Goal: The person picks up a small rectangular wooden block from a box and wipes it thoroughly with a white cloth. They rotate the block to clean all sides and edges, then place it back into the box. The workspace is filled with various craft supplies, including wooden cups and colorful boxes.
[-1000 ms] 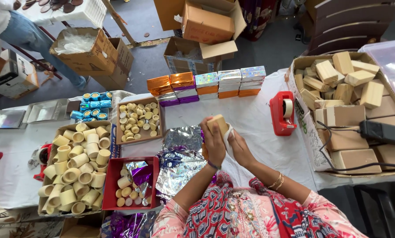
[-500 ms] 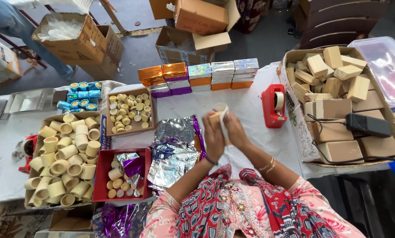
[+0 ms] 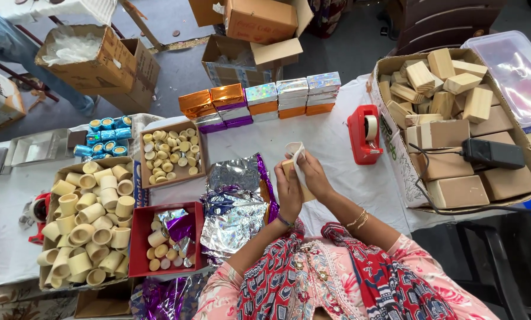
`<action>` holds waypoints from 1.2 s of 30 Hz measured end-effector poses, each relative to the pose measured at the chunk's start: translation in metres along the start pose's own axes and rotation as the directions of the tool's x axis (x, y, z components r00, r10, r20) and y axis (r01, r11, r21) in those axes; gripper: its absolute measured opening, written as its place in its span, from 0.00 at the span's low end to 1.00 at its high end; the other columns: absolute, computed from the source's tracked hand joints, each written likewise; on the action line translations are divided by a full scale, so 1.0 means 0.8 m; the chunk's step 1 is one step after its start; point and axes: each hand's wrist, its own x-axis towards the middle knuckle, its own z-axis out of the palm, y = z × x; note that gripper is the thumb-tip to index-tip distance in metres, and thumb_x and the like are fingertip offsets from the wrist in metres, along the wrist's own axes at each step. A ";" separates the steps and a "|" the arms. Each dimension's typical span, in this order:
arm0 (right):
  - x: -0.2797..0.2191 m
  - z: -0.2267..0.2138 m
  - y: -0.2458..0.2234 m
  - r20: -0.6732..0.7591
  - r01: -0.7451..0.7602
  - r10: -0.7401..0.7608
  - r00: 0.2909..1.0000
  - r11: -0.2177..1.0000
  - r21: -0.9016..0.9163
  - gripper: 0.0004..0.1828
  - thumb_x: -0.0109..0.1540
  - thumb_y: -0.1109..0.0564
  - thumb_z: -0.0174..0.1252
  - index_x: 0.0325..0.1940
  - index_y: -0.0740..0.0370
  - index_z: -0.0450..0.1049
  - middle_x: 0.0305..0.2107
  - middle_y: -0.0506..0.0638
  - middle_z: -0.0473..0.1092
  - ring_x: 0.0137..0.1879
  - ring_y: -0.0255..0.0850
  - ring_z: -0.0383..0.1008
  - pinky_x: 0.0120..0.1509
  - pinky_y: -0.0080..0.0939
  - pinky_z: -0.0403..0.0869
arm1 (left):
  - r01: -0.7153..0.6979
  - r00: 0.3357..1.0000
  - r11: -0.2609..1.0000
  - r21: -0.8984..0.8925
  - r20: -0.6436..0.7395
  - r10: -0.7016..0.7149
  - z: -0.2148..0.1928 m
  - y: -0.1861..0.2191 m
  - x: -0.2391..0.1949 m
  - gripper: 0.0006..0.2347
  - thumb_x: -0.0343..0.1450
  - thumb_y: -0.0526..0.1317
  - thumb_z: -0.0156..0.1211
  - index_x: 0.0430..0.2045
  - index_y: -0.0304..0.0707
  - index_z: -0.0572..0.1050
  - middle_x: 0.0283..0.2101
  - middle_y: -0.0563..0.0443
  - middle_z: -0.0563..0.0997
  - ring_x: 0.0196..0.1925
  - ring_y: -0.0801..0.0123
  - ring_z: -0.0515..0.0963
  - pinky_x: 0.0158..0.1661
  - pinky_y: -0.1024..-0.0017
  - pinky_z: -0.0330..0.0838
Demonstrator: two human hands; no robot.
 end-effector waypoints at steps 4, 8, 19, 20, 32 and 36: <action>-0.020 0.007 0.023 -0.016 0.136 -0.143 0.990 0.965 -0.225 0.32 0.71 0.37 0.42 0.65 0.66 0.67 0.53 0.55 0.73 0.59 0.41 0.72 0.64 0.42 0.70 | 0.008 1.000 1.000 0.030 0.001 -0.008 -0.002 0.031 0.018 0.22 0.80 0.56 0.42 0.55 0.36 0.63 0.47 0.44 0.75 0.46 0.70 0.75 0.44 0.74 0.73; -0.035 0.007 0.041 0.073 0.132 -0.115 0.991 0.943 -0.307 0.33 0.71 0.38 0.43 0.68 0.66 0.63 0.55 0.57 0.72 0.62 0.42 0.70 0.66 0.41 0.67 | -0.027 0.992 0.999 -0.016 -0.127 0.025 -0.011 0.053 0.025 0.21 0.80 0.55 0.42 0.55 0.35 0.63 0.48 0.45 0.73 0.46 0.70 0.75 0.45 0.74 0.73; -0.024 0.020 0.029 0.035 0.223 -0.222 0.974 0.939 -0.261 0.34 0.73 0.38 0.41 0.73 0.67 0.58 0.62 0.57 0.67 0.67 0.43 0.66 0.70 0.42 0.64 | 0.050 0.997 0.995 -0.083 -0.062 -0.055 -0.010 0.055 0.030 0.22 0.77 0.55 0.43 0.55 0.36 0.62 0.47 0.46 0.74 0.47 0.68 0.76 0.45 0.70 0.74; -0.019 0.015 0.037 0.066 0.198 -0.188 0.980 0.951 -0.236 0.34 0.73 0.38 0.42 0.73 0.67 0.58 0.63 0.57 0.66 0.68 0.42 0.65 0.71 0.42 0.63 | -0.019 0.994 1.000 -0.019 -0.105 0.017 -0.013 0.057 0.032 0.22 0.78 0.56 0.43 0.55 0.35 0.63 0.49 0.46 0.73 0.48 0.68 0.75 0.47 0.71 0.73; -0.016 0.020 0.048 0.055 0.173 -0.165 0.985 0.955 -0.240 0.28 0.71 0.43 0.50 0.66 0.66 0.67 0.55 0.57 0.73 0.61 0.38 0.71 0.65 0.37 0.69 | -0.005 0.993 0.994 -0.110 -0.119 -0.008 -0.032 0.042 0.058 0.21 0.80 0.54 0.44 0.57 0.35 0.65 0.48 0.46 0.74 0.46 0.70 0.75 0.44 0.74 0.74; -0.021 0.023 0.005 -0.147 0.012 -0.134 0.980 0.778 -0.628 0.26 0.57 0.49 0.69 0.55 0.64 0.77 0.38 0.54 0.81 0.44 0.35 0.83 0.49 0.37 0.78 | 0.056 0.994 0.982 -0.182 -0.084 -0.072 -0.033 0.049 0.057 0.23 0.78 0.54 0.47 0.62 0.35 0.65 0.50 0.50 0.76 0.48 0.73 0.76 0.48 0.76 0.74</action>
